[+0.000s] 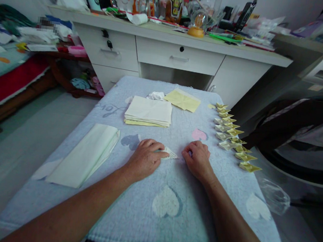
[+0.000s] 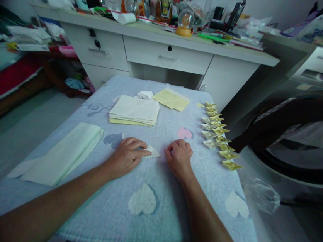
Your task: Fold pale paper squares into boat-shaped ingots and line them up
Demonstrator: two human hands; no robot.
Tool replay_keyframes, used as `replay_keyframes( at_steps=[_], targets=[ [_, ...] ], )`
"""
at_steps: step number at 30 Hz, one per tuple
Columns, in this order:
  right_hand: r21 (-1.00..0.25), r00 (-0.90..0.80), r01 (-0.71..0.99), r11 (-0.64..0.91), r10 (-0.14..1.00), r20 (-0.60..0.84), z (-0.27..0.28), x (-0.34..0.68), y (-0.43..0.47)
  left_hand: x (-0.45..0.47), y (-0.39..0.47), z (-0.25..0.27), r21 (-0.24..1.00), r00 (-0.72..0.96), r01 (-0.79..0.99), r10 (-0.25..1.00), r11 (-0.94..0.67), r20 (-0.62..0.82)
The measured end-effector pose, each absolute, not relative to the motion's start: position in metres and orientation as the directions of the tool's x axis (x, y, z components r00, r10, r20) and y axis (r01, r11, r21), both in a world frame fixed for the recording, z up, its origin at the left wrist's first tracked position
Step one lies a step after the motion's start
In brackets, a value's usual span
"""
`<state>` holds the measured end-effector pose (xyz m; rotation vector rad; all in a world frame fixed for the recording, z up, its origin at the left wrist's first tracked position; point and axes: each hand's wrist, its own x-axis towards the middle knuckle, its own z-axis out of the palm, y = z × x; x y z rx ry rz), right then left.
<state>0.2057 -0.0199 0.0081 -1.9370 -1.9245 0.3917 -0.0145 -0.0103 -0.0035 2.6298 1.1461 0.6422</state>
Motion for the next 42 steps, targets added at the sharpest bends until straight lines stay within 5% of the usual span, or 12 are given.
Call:
replay_keyframes(
  at_steps=[6, 17, 42],
  targets=[
    [-0.463, -0.061, 0.872, 0.158, 0.974, 0.217, 0.010, 0.195, -0.024, -0.015, -0.008, -0.005, 0.361, 0.608, 0.634, 0.729, -0.684, 0.314],
    [-0.370, -0.229, 0.877, 0.308, 0.943, 0.242, 0.004, 0.179, -0.027, -0.015, -0.009, -0.002, 0.395, 0.602, 0.630, 0.742, -0.669, 0.296],
    [-0.235, -0.238, 0.933, 0.272, 0.958, 0.161, 0.009, 0.169, -0.029, -0.015, -0.008, -0.001, 0.503, 0.540, 0.669, 0.823, -0.547, 0.177]
  ],
)
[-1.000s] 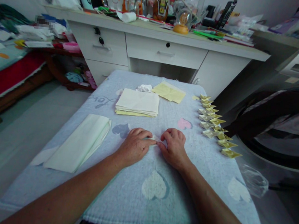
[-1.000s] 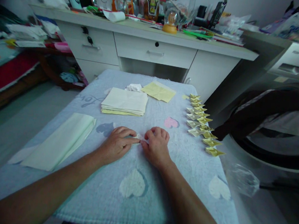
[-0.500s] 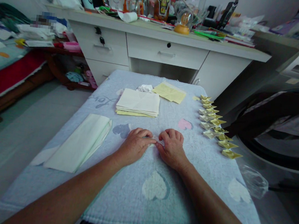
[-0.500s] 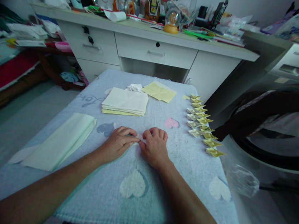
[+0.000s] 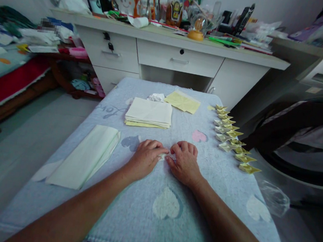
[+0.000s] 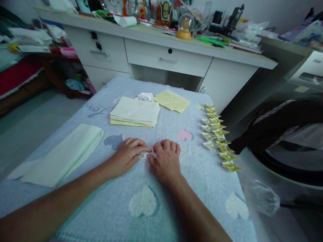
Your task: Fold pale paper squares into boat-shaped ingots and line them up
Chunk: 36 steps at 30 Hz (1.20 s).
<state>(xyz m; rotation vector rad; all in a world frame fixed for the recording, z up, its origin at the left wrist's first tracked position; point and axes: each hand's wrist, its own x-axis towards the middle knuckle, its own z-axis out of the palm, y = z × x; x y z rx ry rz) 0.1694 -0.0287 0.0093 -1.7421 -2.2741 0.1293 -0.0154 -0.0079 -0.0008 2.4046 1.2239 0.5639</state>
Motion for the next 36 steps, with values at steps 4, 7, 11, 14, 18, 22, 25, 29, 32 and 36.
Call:
replay_keyframes(
  at_steps=[4, 7, 11, 14, 18, 22, 25, 29, 32, 36],
  targets=[
    [-0.241, -0.234, 0.933, 0.266, 0.960, 0.155, 0.009, 0.170, -0.028, -0.020, -0.011, 0.001, 0.430, 0.446, 0.779, 0.886, -0.456, 0.132],
    [-0.244, -0.237, 0.932, 0.267, 0.960, 0.146, 0.010, 0.169, -0.028, -0.027, -0.012, 0.001, 0.398, 0.416, 0.816, 0.904, -0.419, 0.098],
    [-0.244, -0.236, 0.933, 0.265, 0.961, 0.142, 0.011, 0.169, -0.029, -0.033, -0.011, 0.002, 0.415, 0.423, 0.802, 0.899, -0.429, 0.111],
    [-0.241, -0.238, 0.933, 0.269, 0.960, 0.151, 0.011, 0.169, -0.028, -0.028, -0.011, 0.003, 0.434, 0.420, 0.787, 0.896, -0.439, 0.145],
    [-0.241, -0.230, 0.935, 0.261, 0.961, 0.151, 0.010, 0.168, -0.028, -0.016, -0.012, 0.001, 0.389, 0.398, 0.809, 0.898, -0.441, 0.190],
    [-0.252, -0.226, 0.932, 0.260, 0.962, 0.153, 0.009, 0.169, -0.028, -0.010, -0.010, -0.003, 0.364, 0.400, 0.822, 0.899, -0.438, 0.179],
    [-0.281, -0.217, 0.927, 0.249, 0.966, 0.138, 0.009, 0.171, -0.027, -0.011, -0.008, -0.005, 0.380, 0.390, 0.823, 0.906, -0.423, 0.166],
    [-0.320, -0.208, 0.918, 0.233, 0.972, 0.111, 0.009, 0.176, -0.025, -0.012, -0.007, -0.006, 0.381, 0.394, 0.820, 0.904, -0.427, 0.165],
    [-0.331, -0.201, 0.916, 0.226, 0.974, 0.108, 0.009, 0.180, -0.025, -0.012, -0.008, -0.005, 0.381, 0.404, 0.813, 0.898, -0.439, 0.173],
    [-0.341, -0.186, 0.916, 0.210, 0.977, 0.101, 0.008, 0.184, -0.026, -0.010, -0.009, -0.003, 0.387, 0.442, 0.787, 0.877, -0.480, 0.188]
  ],
)
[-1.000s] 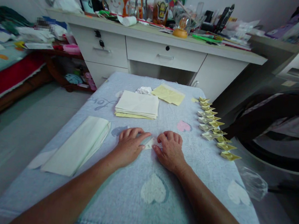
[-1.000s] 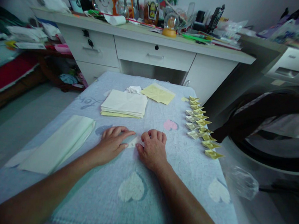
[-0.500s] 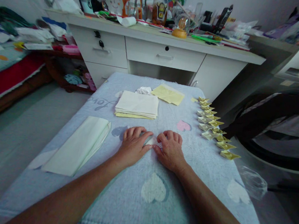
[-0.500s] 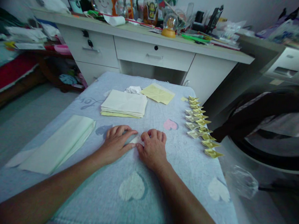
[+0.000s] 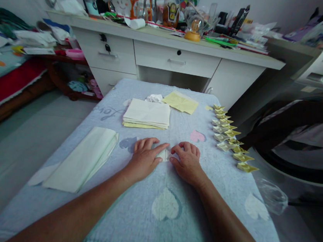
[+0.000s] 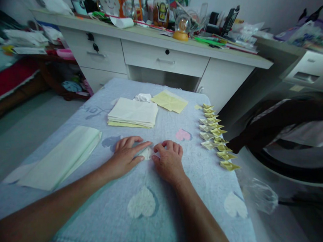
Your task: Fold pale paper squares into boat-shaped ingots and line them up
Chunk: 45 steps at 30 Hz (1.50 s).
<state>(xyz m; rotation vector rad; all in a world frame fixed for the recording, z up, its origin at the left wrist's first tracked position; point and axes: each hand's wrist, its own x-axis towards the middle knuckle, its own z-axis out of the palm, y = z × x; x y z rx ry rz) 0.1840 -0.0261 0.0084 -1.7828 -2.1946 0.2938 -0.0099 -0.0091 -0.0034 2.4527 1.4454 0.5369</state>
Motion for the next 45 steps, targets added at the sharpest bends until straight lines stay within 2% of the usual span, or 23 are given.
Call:
replay_keyframes(
  at_steps=[9, 19, 26, 45],
  targets=[
    [-0.354, -0.132, 0.925, 0.142, 0.990, 0.051, 0.008, 0.198, -0.024, -0.010, -0.010, -0.007, 0.363, 0.509, 0.758, 0.839, -0.543, 0.193],
    [-0.335, -0.151, 0.926, 0.173, 0.984, 0.091, 0.006, 0.199, -0.027, -0.010, -0.010, -0.006, 0.355, 0.507, 0.763, 0.841, -0.540, 0.189],
    [-0.264, -0.138, 0.950, 0.168, 0.982, 0.129, 0.004, 0.193, -0.027, -0.010, -0.011, -0.006, 0.363, 0.525, 0.743, 0.826, -0.562, 0.206],
    [-0.223, -0.090, 0.967, 0.124, 0.983, 0.157, 0.008, 0.182, -0.033, -0.012, -0.010, -0.009, 0.257, 0.627, 0.708, 0.753, -0.657, 0.198]
  ],
)
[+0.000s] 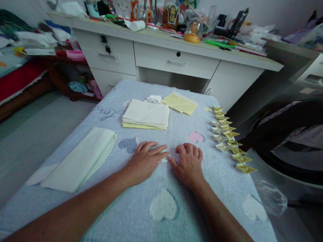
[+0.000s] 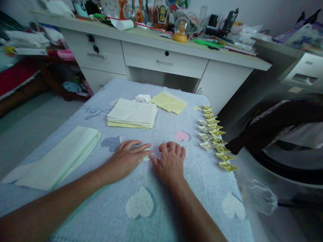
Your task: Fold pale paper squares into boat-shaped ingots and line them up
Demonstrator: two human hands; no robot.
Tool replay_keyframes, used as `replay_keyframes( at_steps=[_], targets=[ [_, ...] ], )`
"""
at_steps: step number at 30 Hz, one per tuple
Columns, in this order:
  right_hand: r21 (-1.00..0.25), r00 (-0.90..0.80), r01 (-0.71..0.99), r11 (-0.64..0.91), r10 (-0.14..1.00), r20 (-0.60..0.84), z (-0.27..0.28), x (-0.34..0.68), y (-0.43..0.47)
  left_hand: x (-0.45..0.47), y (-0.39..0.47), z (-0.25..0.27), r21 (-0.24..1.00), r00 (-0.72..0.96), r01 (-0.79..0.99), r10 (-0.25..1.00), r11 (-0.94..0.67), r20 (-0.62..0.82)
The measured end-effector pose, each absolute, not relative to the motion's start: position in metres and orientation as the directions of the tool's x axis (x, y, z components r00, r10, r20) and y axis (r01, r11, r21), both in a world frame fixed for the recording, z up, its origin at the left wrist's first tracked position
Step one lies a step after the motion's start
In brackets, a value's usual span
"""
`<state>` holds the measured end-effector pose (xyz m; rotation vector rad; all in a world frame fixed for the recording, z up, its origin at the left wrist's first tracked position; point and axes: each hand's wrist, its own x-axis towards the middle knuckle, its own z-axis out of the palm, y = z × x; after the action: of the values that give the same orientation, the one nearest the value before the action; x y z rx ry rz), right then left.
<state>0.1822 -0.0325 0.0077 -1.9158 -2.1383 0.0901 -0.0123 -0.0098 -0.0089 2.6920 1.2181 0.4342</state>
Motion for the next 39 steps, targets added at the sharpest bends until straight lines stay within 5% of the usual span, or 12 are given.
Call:
replay_keyframes(
  at_steps=[10, 14, 18, 25, 39],
  targets=[
    [-0.310, -0.049, 0.947, 0.089, 0.990, 0.133, 0.004, 0.197, -0.031, -0.016, -0.010, -0.005, 0.221, 0.640, 0.717, 0.750, -0.661, 0.165],
    [-0.419, -0.186, 0.871, 0.258, 0.961, 0.205, 0.007, 0.198, -0.033, -0.014, -0.012, -0.003, 0.236, 0.636, 0.716, 0.753, -0.658, 0.169],
    [-0.448, -0.338, 0.790, 0.419, 0.907, 0.253, 0.008, 0.190, -0.036, -0.014, -0.012, -0.002, 0.334, 0.628, 0.681, 0.754, -0.652, 0.192],
    [-0.410, -0.373, 0.810, 0.419, 0.908, 0.191, 0.010, 0.181, -0.033, -0.018, -0.011, 0.000, 0.491, 0.592, 0.599, 0.763, -0.632, 0.259],
    [-0.494, -0.248, 0.792, 0.359, 0.928, 0.277, 0.008, 0.179, -0.028, -0.011, -0.014, -0.001, 0.664, 0.344, 0.601, 0.894, -0.444, 0.286]
  ],
)
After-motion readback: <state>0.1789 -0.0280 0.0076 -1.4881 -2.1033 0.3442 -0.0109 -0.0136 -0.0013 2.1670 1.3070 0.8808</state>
